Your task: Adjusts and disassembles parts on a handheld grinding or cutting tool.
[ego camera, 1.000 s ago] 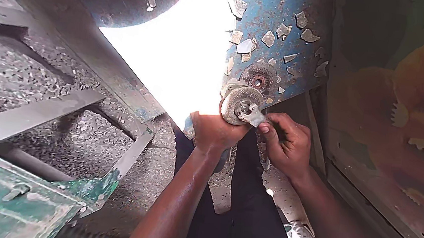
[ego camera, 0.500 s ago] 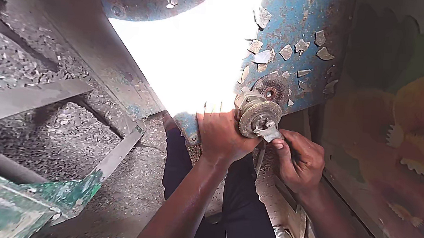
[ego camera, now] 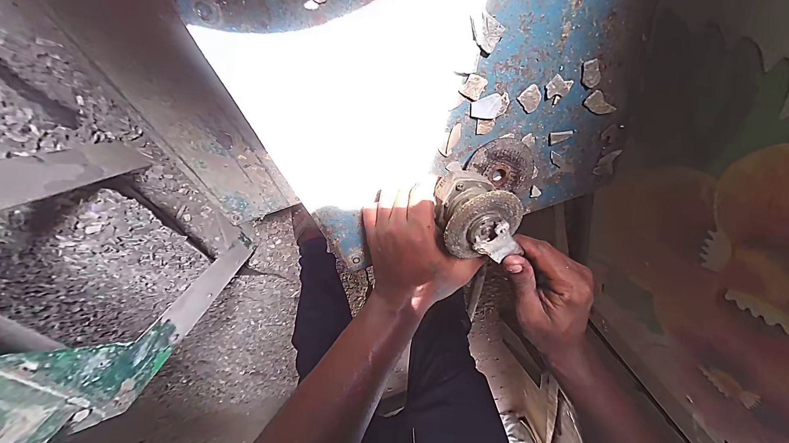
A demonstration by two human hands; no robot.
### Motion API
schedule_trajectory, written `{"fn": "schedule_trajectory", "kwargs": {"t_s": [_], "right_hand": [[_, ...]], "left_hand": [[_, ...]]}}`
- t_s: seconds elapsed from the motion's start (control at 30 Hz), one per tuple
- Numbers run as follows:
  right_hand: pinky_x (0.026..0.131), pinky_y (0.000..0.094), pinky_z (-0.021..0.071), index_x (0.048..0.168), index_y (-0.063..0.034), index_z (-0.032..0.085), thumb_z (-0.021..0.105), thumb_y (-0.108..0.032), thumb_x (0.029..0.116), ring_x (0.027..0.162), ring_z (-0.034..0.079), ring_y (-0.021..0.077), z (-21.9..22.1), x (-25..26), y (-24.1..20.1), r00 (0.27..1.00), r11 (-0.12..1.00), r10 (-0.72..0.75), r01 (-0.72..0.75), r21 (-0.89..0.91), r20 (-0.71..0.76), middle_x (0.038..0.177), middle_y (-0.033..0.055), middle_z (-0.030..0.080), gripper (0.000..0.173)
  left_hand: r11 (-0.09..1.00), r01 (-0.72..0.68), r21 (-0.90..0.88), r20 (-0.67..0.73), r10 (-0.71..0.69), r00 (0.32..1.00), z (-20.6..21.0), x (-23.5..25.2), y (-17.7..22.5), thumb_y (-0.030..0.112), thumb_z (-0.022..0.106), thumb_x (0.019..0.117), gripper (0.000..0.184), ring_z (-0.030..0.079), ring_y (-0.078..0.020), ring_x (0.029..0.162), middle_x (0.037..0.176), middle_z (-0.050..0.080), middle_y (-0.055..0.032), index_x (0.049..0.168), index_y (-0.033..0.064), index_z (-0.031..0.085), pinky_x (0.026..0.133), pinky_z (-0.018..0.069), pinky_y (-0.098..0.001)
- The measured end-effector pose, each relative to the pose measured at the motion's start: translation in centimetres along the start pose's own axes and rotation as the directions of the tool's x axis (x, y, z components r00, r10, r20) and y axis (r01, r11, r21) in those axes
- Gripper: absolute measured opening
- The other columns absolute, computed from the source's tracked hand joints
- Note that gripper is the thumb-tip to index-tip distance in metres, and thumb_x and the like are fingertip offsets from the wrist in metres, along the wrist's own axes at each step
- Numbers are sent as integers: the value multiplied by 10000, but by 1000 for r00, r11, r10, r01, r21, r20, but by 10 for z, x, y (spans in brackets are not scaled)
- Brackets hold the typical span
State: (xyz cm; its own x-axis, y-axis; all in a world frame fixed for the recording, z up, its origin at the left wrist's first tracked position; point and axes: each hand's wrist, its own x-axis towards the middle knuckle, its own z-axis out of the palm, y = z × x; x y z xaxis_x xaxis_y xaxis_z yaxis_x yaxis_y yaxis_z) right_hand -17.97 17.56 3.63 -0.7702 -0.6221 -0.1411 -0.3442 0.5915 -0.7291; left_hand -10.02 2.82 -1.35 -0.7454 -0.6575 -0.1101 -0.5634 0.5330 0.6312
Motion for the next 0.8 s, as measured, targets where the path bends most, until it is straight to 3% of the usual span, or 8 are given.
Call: {"fn": "schedule_trajectory", "kwargs": {"t_s": [0.17, 0.27, 0.37, 0.43, 0.5, 0.63, 0.7, 0.8], "right_hand": [[604, 109, 502, 903, -104, 667, 722, -497, 914, 672, 581, -77, 9, -11, -3, 938, 919, 341, -319, 231, -63, 760, -113, 633, 397], [571, 134, 510, 961, -77, 657, 801, -340, 869, 649, 598, -26, 12, -20, -11, 873, 803, 479, -396, 445, -88, 767, -83, 648, 314], [695, 184, 588, 1077, -76, 652, 865, -204, 808, 796, 658, 36, 12, -32, -15, 818, 719, 552, -371, 588, -160, 945, -30, 675, 367], [732, 192, 599, 1071, -91, 641, 893, -109, 746, 829, 664, 40, 17, -36, -20, 749, 660, 615, -318, 681, -246, 967, -24, 669, 411], [750, 223, 619, 1076, -94, 601, 873, 9, 728, 826, 685, 56, 28, -38, -28, 653, 514, 708, -216, 830, -269, 948, -10, 671, 453], [734, 311, 626, 1075, -100, 607, 708, 76, 870, 773, 705, 140, 48, -37, -33, 505, 120, 850, 85, 989, -147, 872, 55, 685, 288], [785, 369, 623, 978, -105, 621, 604, 39, 929, 783, 709, 173, 53, -31, -35, 475, -9, 874, 223, 975, -100, 825, 54, 678, 152], [798, 398, 604, 807, -95, 585, 501, 41, 901, 744, 683, 196, 53, -9, -39, 453, -107, 888, 370, 923, -79, 732, 41, 625, 185]], "left_hand": [[1000, -11, -15, -15, 11, 1000, 0, 0, -1, 672, 738, 611, 682, 618, -274, 765, 778, 656, -97, 877, 48, 661, 752, 442, -479], [1000, -16, -15, -10, 16, 1000, -1, 0, -1, 666, 745, 618, 711, 617, -265, 768, 782, 654, -93, 947, 40, 670, 760, 450, -477], [1000, -20, -3, -24, 20, 1000, -1, -2, -2, 666, 739, 623, 646, 594, -243, 706, 712, 619, -76, 846, 70, 628, 742, 439, -456], [1000, -18, 4, -18, 18, 1000, -1, -1, -1, 663, 731, 631, 643, 606, -253, 732, 731, 619, -84, 848, 70, 612, 760, 452, -464], [1000, -14, 12, -11, 14, 1000, -1, -2, -1, 664, 736, 617, 641, 609, -254, 737, 728, 617, -86, 831, 74, 608, 762, 451, -459], [1000, -17, 9, 1, 17, 1000, -2, -2, -3, 638, 727, 615, 592, 612, -245, 733, 706, 611, -77, 784, 86, 597, 772, 462, -454], [1000, -21, 8, 7, 21, 1000, -2, -3, -3, 631, 728, 613, 588, 606, -251, 719, 692, 595, -78, 767, 83, 581, 754, 464, -460], [1000, -19, -17, 6, 19, 1000, -1, -3, -5, 635, 739, 608, 587, 590, -249, 735, 704, 589, -69, 763, 91, 583, 751, 452, -449]]}}
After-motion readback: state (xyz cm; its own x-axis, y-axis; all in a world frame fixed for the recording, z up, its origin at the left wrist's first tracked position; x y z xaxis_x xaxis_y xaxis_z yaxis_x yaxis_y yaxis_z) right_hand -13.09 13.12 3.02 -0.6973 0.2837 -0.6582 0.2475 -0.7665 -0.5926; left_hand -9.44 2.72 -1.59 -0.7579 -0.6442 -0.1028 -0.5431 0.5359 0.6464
